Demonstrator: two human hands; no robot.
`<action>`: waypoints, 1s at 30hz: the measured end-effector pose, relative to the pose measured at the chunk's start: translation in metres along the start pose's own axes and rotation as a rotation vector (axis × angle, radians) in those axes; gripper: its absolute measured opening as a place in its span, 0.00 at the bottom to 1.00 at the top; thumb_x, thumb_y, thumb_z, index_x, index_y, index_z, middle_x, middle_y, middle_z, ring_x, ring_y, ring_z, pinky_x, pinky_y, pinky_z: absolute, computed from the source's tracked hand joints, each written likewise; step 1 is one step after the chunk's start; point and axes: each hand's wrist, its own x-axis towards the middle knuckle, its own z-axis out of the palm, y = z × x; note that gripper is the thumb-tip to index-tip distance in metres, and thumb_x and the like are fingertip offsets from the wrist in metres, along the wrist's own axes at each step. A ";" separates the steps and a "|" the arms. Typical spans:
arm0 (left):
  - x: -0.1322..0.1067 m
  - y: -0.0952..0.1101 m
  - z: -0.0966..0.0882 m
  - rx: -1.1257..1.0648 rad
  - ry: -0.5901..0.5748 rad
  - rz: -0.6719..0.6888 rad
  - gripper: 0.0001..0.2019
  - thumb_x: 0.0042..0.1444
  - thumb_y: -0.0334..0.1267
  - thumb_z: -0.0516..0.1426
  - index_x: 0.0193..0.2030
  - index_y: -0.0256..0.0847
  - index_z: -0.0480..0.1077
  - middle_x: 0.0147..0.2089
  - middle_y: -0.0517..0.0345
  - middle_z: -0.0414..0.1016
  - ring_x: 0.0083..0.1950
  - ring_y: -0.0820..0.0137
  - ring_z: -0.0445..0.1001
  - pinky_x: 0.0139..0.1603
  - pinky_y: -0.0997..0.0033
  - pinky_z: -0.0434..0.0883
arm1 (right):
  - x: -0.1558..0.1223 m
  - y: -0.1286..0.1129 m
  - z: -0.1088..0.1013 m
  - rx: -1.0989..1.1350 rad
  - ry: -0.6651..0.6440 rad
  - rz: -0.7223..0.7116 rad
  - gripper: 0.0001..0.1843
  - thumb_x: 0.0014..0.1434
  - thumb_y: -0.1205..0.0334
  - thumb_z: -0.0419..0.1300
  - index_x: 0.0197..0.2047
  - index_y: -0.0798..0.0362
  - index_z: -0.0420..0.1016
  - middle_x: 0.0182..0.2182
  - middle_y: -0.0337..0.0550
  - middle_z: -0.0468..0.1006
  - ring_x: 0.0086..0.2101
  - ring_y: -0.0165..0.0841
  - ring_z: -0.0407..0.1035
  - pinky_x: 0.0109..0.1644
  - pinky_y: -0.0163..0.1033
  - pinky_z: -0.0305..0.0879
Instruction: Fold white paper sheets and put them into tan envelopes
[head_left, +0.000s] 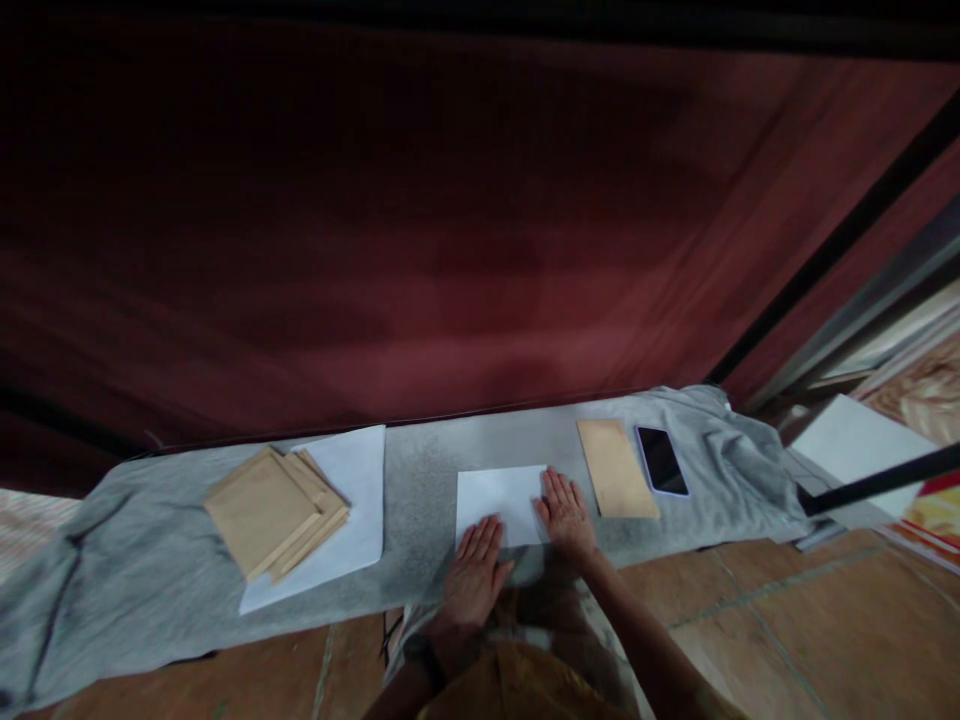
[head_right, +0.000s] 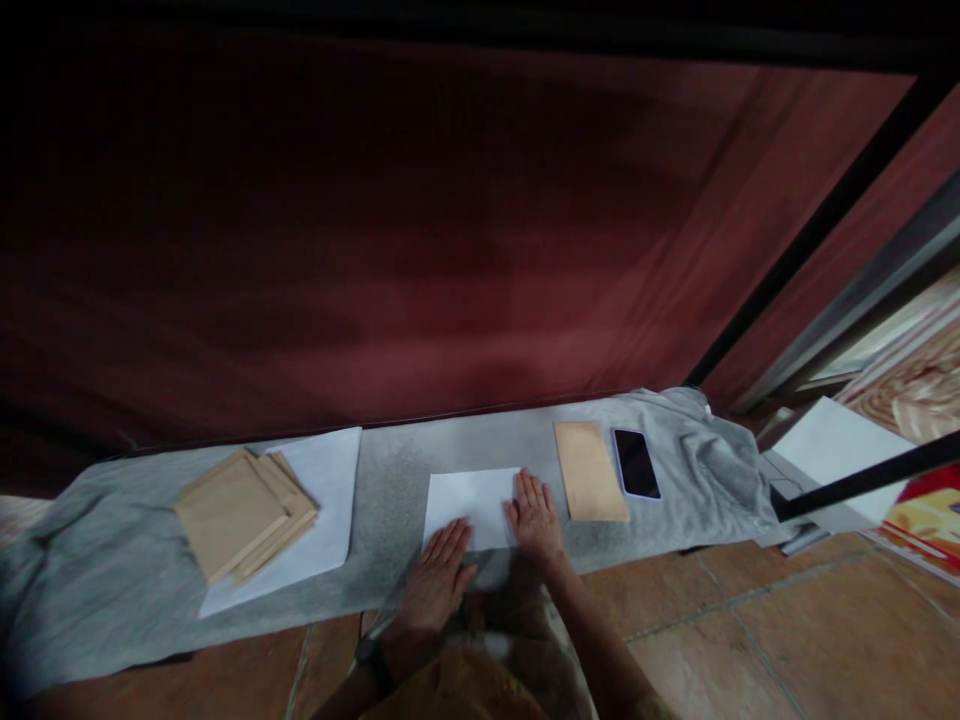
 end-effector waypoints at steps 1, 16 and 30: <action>0.003 -0.003 -0.001 0.003 0.009 -0.036 0.30 0.72 0.50 0.44 0.76 0.41 0.52 0.74 0.47 0.61 0.74 0.61 0.60 0.72 0.54 0.61 | -0.001 0.001 -0.001 -0.002 -0.005 0.003 0.31 0.74 0.54 0.44 0.75 0.57 0.51 0.68 0.56 0.65 0.66 0.44 0.61 0.71 0.55 0.51; 0.063 0.019 0.016 -0.021 0.072 -0.104 0.28 0.71 0.40 0.44 0.76 0.38 0.51 0.75 0.47 0.58 0.76 0.60 0.54 0.74 0.47 0.56 | -0.051 -0.027 -0.029 0.042 -0.094 -0.041 0.33 0.73 0.57 0.47 0.77 0.51 0.47 0.71 0.53 0.61 0.67 0.44 0.59 0.71 0.54 0.52; 0.079 -0.006 0.013 0.029 0.062 -0.215 0.27 0.71 0.43 0.45 0.73 0.35 0.56 0.74 0.43 0.59 0.76 0.56 0.55 0.74 0.46 0.56 | -0.056 -0.025 -0.033 0.023 -0.094 -0.037 0.33 0.73 0.55 0.49 0.76 0.54 0.49 0.71 0.53 0.60 0.68 0.45 0.58 0.72 0.54 0.50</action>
